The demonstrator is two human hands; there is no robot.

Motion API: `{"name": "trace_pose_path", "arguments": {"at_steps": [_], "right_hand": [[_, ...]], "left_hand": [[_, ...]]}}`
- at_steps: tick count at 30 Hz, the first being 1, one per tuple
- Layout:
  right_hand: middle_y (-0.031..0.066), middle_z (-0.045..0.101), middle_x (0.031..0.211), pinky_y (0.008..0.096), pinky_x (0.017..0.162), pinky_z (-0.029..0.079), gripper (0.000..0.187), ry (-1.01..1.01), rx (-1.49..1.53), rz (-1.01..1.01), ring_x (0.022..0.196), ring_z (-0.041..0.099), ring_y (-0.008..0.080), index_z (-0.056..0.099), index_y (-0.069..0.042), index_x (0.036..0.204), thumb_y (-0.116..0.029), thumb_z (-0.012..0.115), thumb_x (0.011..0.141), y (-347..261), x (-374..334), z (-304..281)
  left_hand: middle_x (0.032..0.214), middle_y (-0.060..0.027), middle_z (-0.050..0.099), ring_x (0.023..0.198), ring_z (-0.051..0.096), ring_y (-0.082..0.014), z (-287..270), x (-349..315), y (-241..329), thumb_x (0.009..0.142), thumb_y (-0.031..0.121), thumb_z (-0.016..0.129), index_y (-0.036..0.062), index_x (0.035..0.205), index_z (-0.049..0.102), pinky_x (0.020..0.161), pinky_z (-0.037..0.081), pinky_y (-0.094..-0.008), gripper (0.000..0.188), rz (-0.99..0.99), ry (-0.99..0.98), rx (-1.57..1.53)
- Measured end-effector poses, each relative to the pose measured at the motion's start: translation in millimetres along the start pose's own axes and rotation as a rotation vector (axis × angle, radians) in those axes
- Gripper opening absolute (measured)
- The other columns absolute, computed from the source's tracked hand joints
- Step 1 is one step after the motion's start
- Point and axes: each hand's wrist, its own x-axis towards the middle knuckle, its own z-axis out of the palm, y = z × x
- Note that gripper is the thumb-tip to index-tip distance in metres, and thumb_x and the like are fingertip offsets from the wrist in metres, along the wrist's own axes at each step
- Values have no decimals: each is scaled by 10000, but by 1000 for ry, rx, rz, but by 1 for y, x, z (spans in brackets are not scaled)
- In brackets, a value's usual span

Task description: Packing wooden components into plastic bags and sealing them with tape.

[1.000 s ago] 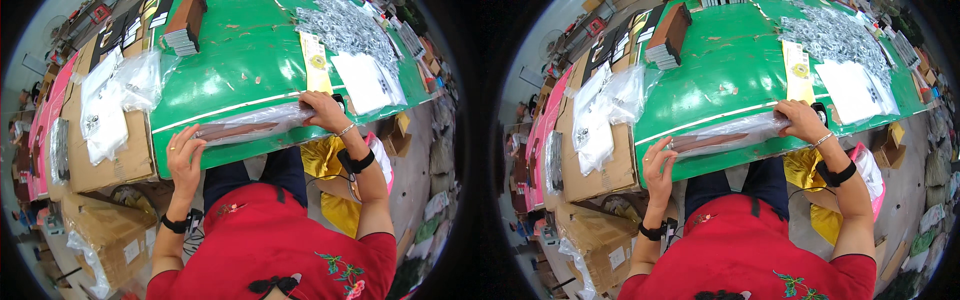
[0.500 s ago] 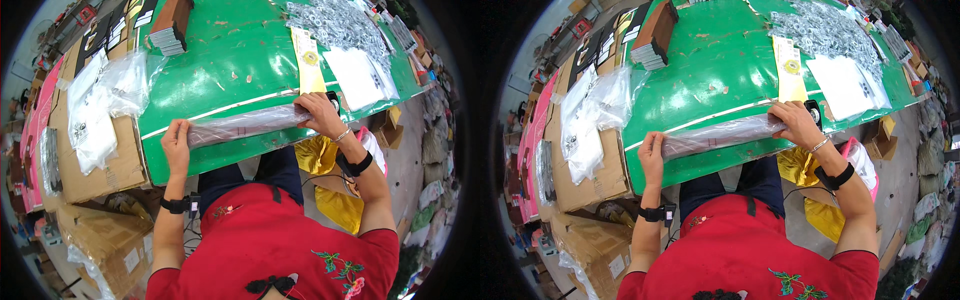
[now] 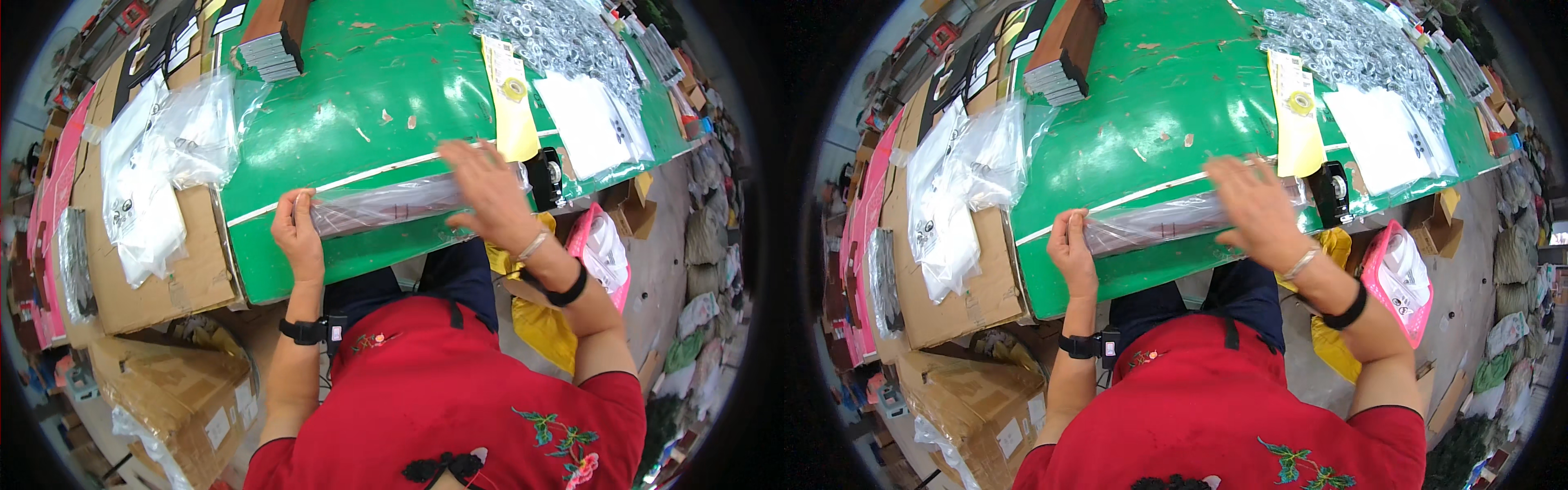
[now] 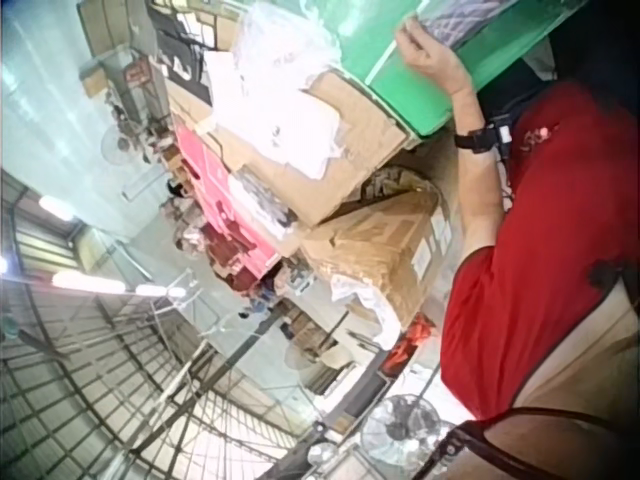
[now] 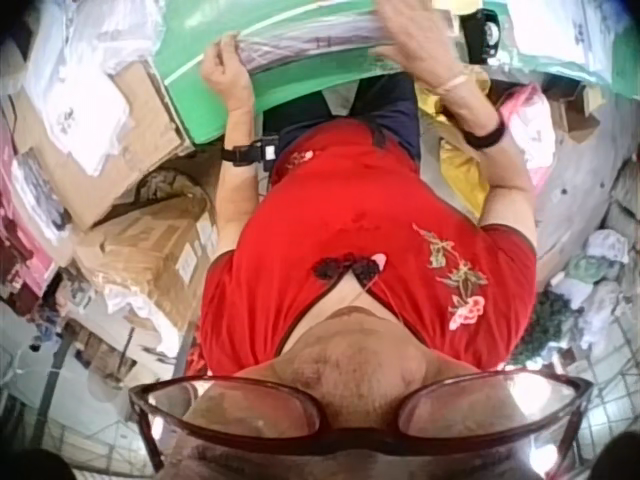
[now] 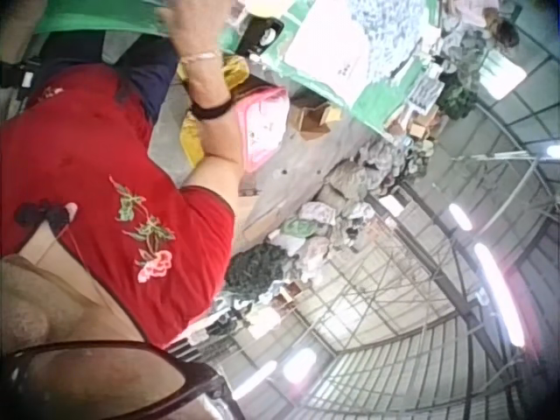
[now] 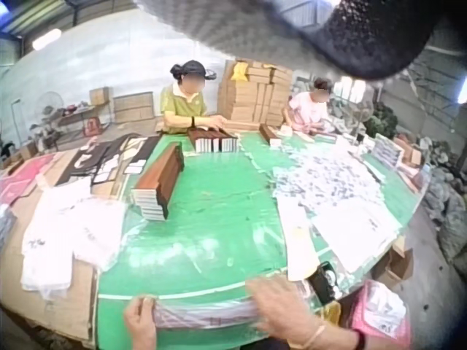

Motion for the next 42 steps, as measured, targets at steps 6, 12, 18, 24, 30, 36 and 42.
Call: {"name": "trace_pose_path", "arguments": {"at_steps": [6, 12, 18, 24, 30, 36, 42], "right_hand": [[90, 613, 1036, 408, 954, 402, 538, 43, 124, -16, 1063, 571, 271, 581, -80, 1064, -69, 812, 578, -47, 33, 42], [59, 610, 993, 387, 963, 404, 377, 300, 117, -126, 1005, 593, 233, 583, -99, 1018, 16, 655, 666, -36, 29, 51], [30, 648, 1134, 400, 1008, 390, 404, 399, 127, -156, 1120, 592, 207, 601, -106, 1092, 14, 619, 706, -28, 15, 68], [7, 647, 1204, 400, 1034, 384, 333, 486, 128, -192, 1143, 606, 176, 610, -139, 1086, -37, 615, 769, -30, 0, 60], [-8, 635, 1274, 430, 1122, 336, 292, 685, 136, -257, 1229, 581, 165, 606, -159, 1104, -82, 632, 823, -25, 0, 52], [56, 495, 1479, 530, 1222, 137, 485, 658, 110, 20, 1426, 396, 246, 567, -157, 1255, -67, 660, 788, -21, -9, 21], [117, 533, 1409, 468, 1091, 353, 513, 789, 482, 396, 1289, 493, 317, 577, -128, 1299, -89, 690, 800, 1, -42, 37]], "left_hand": [[830, -3, 660, 754, 569, -69, 5, -9, 2, 1007, 120, 569, 7, 983, 684, 689, 435, -213, 163, -45, 54, -44], [904, -40, 660, 831, 583, -91, -13, -47, 23, 984, 87, 590, 3, 993, 691, 736, 450, -236, 131, -150, -22, -129], [1083, -90, 605, 1044, 572, -182, -30, -46, 36, 929, 101, 628, 47, 1116, 670, 891, 447, -300, 199, -85, -258, 66], [1505, -165, 392, 1327, 443, -271, -53, -34, 55, 891, 215, 686, 86, 1452, 443, 1064, 384, -384, 625, -429, -502, -80], [1263, -142, 599, 1067, 633, -220, -63, -13, 76, 767, 384, 813, -24, 1452, 407, 958, 491, -349, 895, -832, -1016, -210], [1064, -144, 649, 807, 661, -212, -38, -45, 61, 856, 452, 699, -25, 1368, 475, 666, 543, -290, 734, -807, -790, -495], [755, -76, 436, 508, 403, -108, -10, -62, 66, 1005, 409, 497, -37, 1386, 410, 463, 365, -222, 593, -1186, -823, -1382]]}}
